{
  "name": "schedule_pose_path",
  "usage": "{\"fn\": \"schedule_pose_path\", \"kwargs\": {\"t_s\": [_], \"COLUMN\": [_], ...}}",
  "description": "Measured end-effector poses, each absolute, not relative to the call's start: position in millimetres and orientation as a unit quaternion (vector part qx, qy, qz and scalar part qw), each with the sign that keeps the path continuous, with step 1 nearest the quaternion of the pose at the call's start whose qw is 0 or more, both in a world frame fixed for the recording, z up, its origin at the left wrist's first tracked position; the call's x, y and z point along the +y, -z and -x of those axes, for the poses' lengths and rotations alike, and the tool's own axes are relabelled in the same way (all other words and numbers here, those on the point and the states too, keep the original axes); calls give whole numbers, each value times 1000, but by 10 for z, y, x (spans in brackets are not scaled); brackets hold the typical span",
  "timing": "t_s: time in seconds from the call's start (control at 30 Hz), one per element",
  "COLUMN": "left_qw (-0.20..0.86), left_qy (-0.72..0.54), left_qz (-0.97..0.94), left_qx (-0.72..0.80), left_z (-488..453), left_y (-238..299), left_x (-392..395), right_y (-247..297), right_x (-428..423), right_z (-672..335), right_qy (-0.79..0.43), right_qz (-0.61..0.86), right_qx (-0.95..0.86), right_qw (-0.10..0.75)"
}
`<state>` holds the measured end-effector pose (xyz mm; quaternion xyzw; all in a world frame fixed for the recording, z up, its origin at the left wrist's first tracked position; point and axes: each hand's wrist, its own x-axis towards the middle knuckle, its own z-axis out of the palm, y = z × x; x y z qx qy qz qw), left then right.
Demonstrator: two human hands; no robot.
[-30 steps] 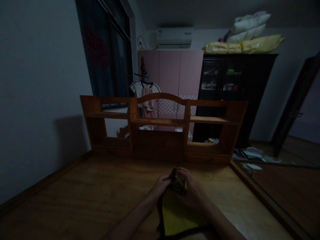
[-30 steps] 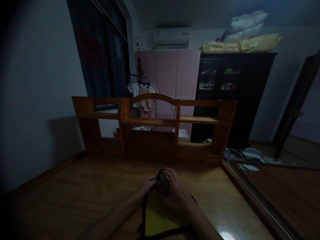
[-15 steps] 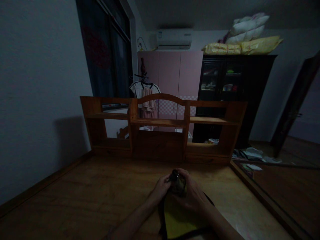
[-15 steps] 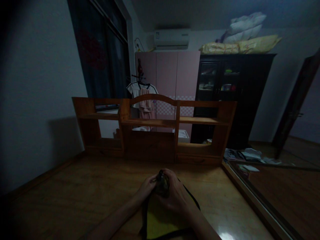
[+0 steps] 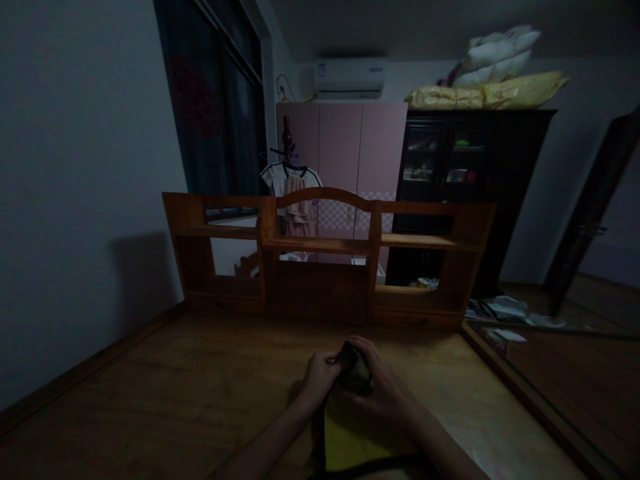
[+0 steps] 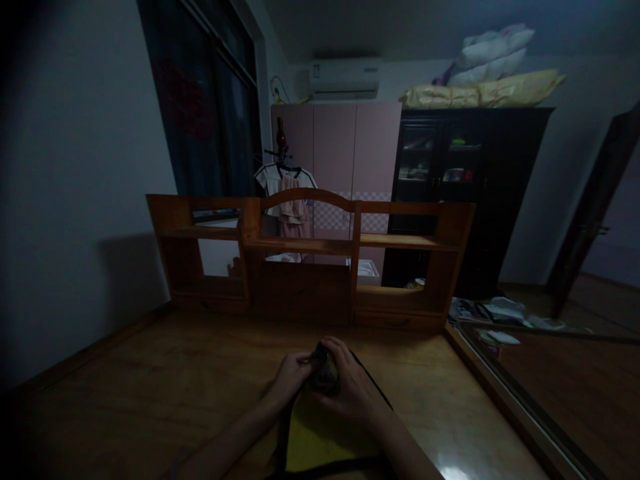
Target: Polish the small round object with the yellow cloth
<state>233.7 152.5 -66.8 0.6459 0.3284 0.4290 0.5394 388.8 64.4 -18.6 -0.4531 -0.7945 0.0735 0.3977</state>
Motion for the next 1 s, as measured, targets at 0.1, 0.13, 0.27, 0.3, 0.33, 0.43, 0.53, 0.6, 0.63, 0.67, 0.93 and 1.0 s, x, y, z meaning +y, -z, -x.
{"fn": "schedule_pose_path", "kwargs": {"t_s": [0.1,0.13,0.27,0.3,0.33,0.43,0.53,0.6,0.63,0.67,0.93,1.0], "left_qw": [519,512,497,496,495,497,502,511,516,521,525,521], "left_qy": [-436,-439,-445,-446,-446,-447,-449,-452,-452,-451,-437,-439], "left_qz": [-657,-661,-665,-662,-660,-656,-652,-643,-638,-635,-653,-654], "left_qx": [330,329,337,342,347,350,347,349,349,348,326,330], "left_z": [-2336,-2336,-2345,-2348,-2351,-2362,-2375,-2382,-2384,-2385,-2357,-2353], "left_y": [649,646,657,666,676,704,722,731,736,741,718,705], "left_x": [1510,1506,1512,1517,1524,1545,1566,1583,1592,1600,1588,1578], "right_y": [168,161,142,141,143,170,225,261,274,283,294,292], "right_x": [638,635,625,625,627,646,683,705,713,719,720,712], "right_z": [-3916,-3925,-3937,-3934,-3931,-3925,-3921,-3914,-3909,-3903,-3897,-3903], "right_qy": [-84,-90,-103,-104,-104,-100,-90,-82,-78,-75,-74,-77], "right_qz": [454,454,453,452,452,454,458,458,459,459,466,467], "right_qx": [-795,-794,-789,-788,-788,-786,-785,-785,-786,-786,-782,-783], "right_qw": [394,393,402,404,405,406,407,408,407,407,408,404]}}
